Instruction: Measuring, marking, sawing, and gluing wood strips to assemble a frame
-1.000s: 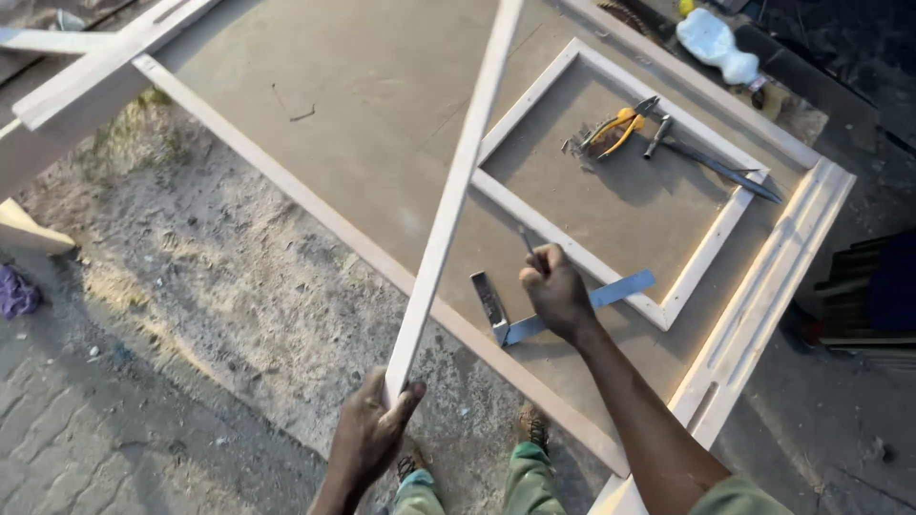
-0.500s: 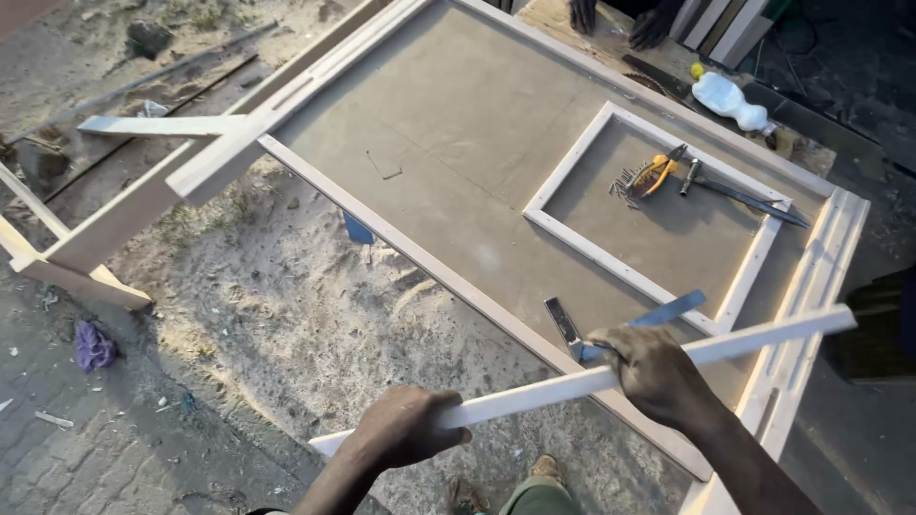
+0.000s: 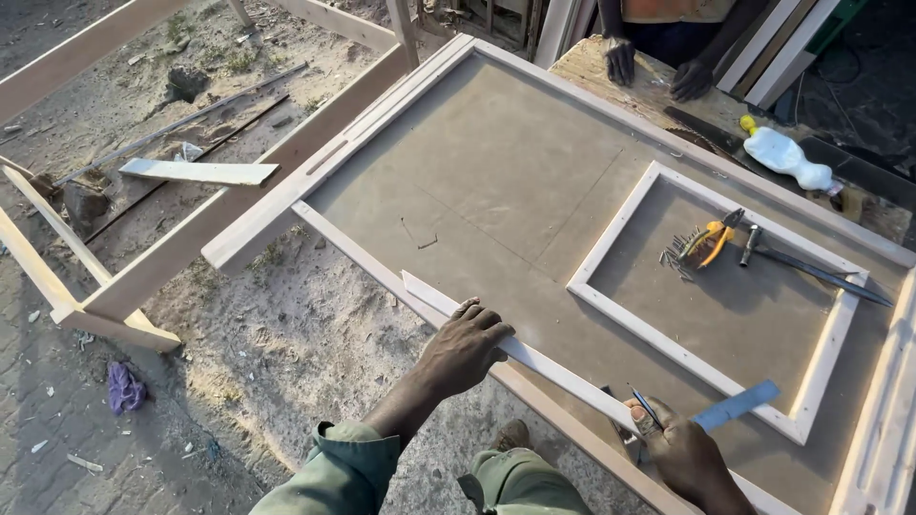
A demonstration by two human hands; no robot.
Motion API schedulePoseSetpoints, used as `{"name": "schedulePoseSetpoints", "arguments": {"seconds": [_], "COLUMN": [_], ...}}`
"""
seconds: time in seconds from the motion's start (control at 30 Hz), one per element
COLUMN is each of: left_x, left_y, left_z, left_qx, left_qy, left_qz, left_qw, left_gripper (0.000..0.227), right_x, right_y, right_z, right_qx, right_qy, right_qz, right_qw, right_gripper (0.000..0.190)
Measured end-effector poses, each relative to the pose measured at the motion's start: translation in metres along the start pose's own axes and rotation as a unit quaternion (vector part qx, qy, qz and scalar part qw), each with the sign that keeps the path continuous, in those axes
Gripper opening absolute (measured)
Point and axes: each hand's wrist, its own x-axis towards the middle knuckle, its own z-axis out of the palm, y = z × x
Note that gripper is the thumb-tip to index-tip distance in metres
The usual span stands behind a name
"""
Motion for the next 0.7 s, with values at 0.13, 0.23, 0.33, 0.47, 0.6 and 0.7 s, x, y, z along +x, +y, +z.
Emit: {"name": "schedulePoseSetpoints", "arguments": {"seconds": [0.13,0.23,0.33,0.47,0.6,0.7], "left_x": [0.030,0.043,0.054,0.078,0.084,0.089], "left_y": [-0.057,-0.104,-0.155,-0.208,-0.251,-0.270], "left_z": [0.004,0.009,0.017,0.012,0.006,0.006], "left_qx": [-0.015,0.004,0.013,0.010,-0.013,-0.052], "left_qy": [-0.006,-0.001,0.045,-0.037,-0.083,-0.092], "left_qz": [-0.013,-0.044,-0.043,-0.116,-0.116,-0.079], "left_qw": [1.000,0.999,0.998,0.992,0.990,0.991], "left_gripper": [0.027,0.029,0.030,0.031,0.027,0.026], "right_x": [0.039,0.069,0.097,0.151,0.187,0.134], "right_y": [-0.052,-0.086,-0.119,-0.148,-0.149,-0.187], "right_z": [-0.002,0.003,0.011,0.030,0.051,-0.004], "right_qx": [-0.031,-0.048,-0.012,0.019,0.016,0.214], "right_qy": [0.018,0.019,0.029,0.081,0.145,0.117], "right_qz": [-0.010,-0.037,-0.058,-0.150,-0.161,-0.022], "right_qw": [0.999,0.998,0.998,0.985,0.976,0.970], "right_gripper": [0.044,0.046,0.043,0.032,0.025,0.040]}}
